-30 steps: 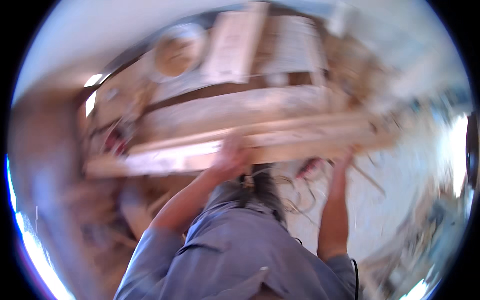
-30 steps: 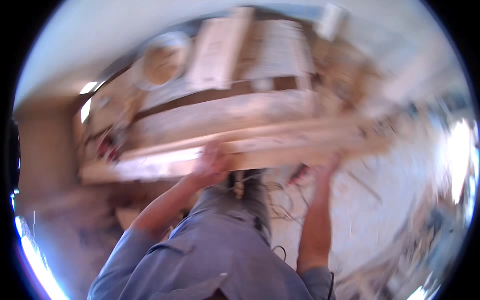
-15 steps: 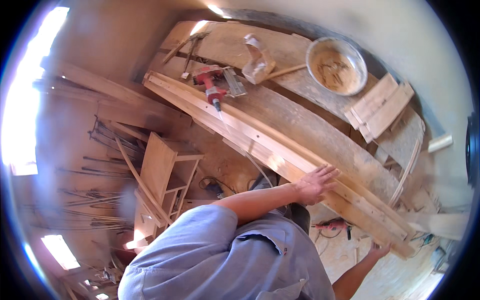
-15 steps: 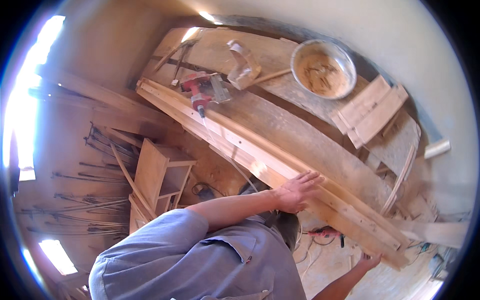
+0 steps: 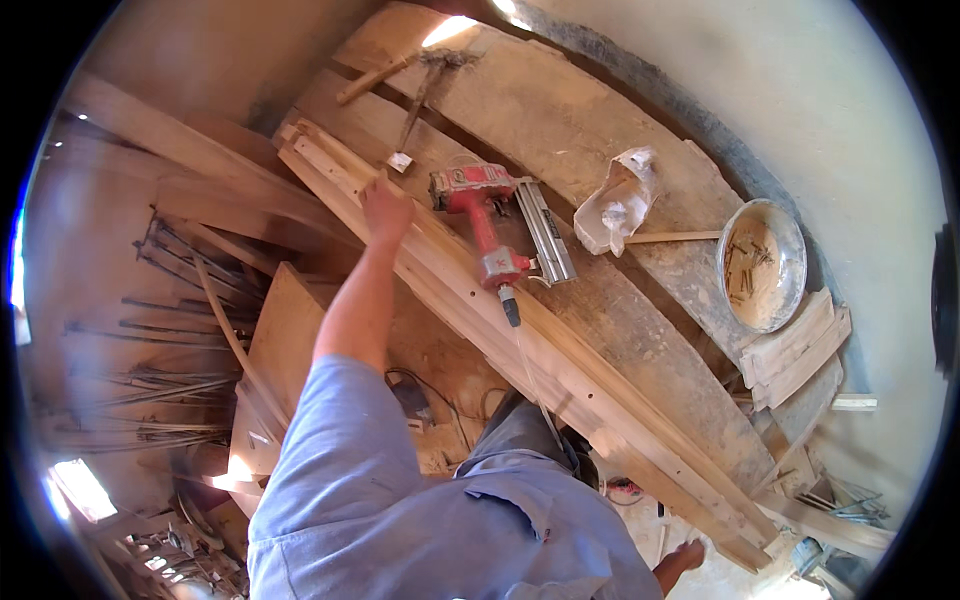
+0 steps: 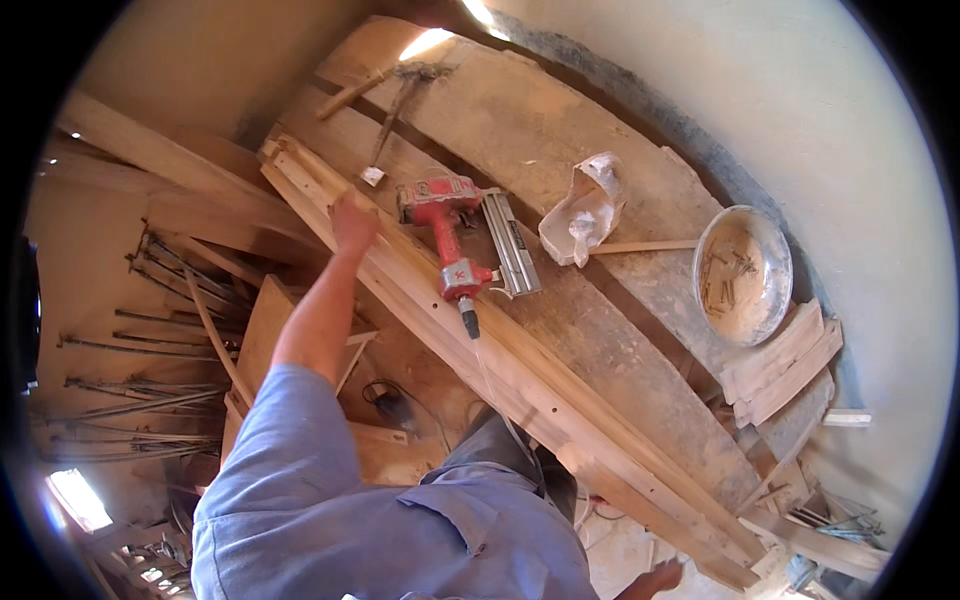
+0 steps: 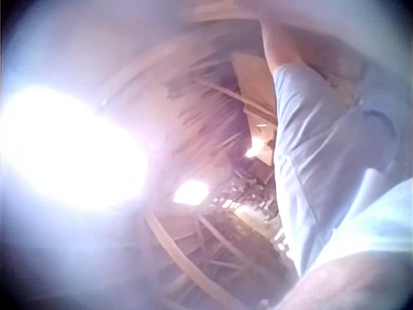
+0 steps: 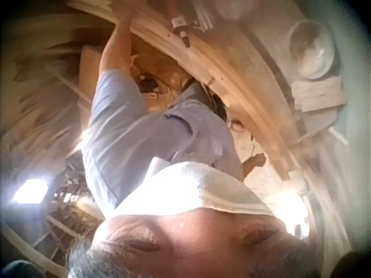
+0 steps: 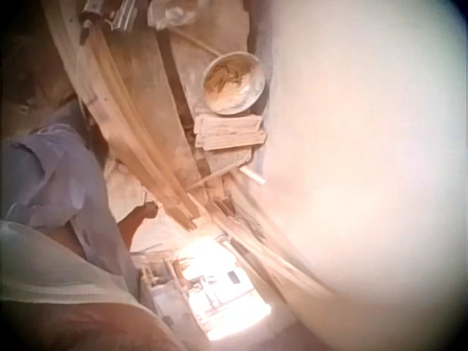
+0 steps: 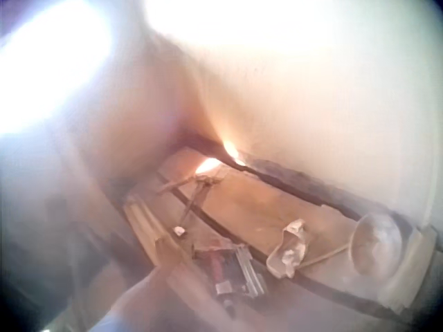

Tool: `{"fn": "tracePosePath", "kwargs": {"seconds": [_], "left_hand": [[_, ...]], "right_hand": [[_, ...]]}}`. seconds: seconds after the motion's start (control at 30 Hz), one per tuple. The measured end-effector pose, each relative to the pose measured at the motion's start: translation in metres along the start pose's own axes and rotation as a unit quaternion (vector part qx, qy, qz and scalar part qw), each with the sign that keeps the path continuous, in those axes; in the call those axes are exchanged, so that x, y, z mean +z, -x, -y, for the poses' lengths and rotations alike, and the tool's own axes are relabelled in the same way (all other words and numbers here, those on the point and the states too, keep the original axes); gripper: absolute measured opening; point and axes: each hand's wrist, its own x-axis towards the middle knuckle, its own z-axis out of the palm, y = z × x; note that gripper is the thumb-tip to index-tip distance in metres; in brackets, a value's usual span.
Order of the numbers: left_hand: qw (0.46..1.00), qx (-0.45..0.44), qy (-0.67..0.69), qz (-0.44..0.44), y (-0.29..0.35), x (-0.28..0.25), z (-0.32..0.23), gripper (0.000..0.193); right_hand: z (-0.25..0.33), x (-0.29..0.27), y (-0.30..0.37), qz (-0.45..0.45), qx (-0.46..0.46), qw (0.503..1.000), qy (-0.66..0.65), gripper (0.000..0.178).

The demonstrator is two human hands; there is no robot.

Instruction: The person assembles a wooden frame by attaching small wooden blocks to a long plank using a nail gun. They pick up blocks, apply glue, position them on the plank, and secure them with nails. The person also uses a hammer to adjust pieces and wipes the wood surface.

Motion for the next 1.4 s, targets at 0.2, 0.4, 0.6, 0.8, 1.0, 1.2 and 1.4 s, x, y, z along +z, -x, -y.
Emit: {"fn": "tracePosePath", "kwargs": {"seconds": [0.2, 0.4, 0.6, 0.8, 1.0, 1.2, 1.4], "left_hand": [[0.993, -0.006, -0.060, 0.104, -0.059, 0.010, 0.040, 0.080], [0.970, -0.041, -0.132, 0.198, -0.100, 0.000, 0.035, 0.082], [0.954, -0.071, -0.136, 0.256, -0.108, 0.003, 0.027, 0.085], [0.999, 0.007, 0.045, 0.003, -0.066, -0.022, 0.008, 0.093], [0.963, 0.078, 0.232, -0.112, 0.016, -0.099, -0.029, 0.096], [0.894, 0.120, 0.415, -0.119, 0.085, -0.171, -0.083, 0.101], [0.795, 0.099, 0.599, -0.006, 0.204, -0.185, -0.165, 0.096]], "right_hand": [[0.239, 0.051, 0.322, 0.077, -0.485, 0.870, -0.037, 0.029], [0.359, 0.189, 0.606, 0.390, -0.660, 0.642, -0.026, 0.035], [0.389, 0.287, 0.751, 0.458, -0.726, 0.504, 0.097, 0.054], [0.419, 0.307, 0.791, 0.464, -0.623, 0.555, 0.297, 0.077], [0.412, 0.266, 0.788, 0.510, -0.602, 0.546, 0.282, 0.084], [0.376, 0.129, 0.671, 0.705, -0.486, 0.512, 0.064, 0.097], [0.289, -0.033, 0.502, 0.685, -0.474, 0.550, -0.059, 0.102]]}}
